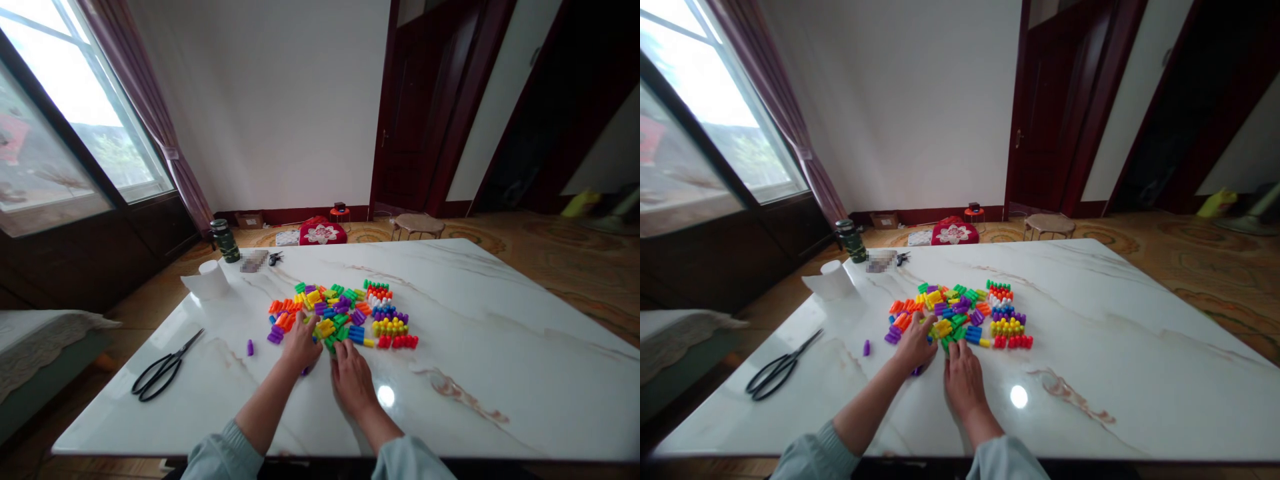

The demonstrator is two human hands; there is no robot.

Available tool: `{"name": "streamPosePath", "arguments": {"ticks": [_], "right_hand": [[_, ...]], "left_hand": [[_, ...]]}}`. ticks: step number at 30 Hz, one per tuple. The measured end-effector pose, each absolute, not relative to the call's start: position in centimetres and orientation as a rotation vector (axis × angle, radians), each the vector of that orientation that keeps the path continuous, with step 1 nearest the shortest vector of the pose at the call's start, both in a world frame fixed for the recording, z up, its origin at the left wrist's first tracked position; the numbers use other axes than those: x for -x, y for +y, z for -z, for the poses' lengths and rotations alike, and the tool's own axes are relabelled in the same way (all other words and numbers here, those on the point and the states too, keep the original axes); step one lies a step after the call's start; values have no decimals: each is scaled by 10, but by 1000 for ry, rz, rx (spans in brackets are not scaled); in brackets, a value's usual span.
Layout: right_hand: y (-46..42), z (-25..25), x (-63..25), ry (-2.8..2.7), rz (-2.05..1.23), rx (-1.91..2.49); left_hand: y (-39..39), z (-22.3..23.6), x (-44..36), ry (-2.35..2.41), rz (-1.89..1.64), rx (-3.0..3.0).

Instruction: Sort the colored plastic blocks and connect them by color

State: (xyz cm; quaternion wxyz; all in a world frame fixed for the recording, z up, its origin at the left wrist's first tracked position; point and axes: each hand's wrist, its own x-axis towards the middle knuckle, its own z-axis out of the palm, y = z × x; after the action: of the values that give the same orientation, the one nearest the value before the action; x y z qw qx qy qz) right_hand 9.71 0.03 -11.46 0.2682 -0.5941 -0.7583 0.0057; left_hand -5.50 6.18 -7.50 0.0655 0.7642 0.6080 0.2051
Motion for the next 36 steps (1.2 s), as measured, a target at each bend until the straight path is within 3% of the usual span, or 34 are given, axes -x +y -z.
{"name": "streamPosePath", "arguments": {"ticks": [4,7,17,36], "right_hand": [[3,123,-97,-2007,-20,1576],[5,129,-98,-1958,4,1542],[1,105,-105,-1958,-224,1441],[2,115,-110,-1327,-630,1283]], "left_hand": [[49,84,56,1631,-1125,-2107],[33,92,54,1430,-1300,-2045],[11,108,46,1253,-1254,-2089],[9,100,38,1306,-1010,-2458]]}}
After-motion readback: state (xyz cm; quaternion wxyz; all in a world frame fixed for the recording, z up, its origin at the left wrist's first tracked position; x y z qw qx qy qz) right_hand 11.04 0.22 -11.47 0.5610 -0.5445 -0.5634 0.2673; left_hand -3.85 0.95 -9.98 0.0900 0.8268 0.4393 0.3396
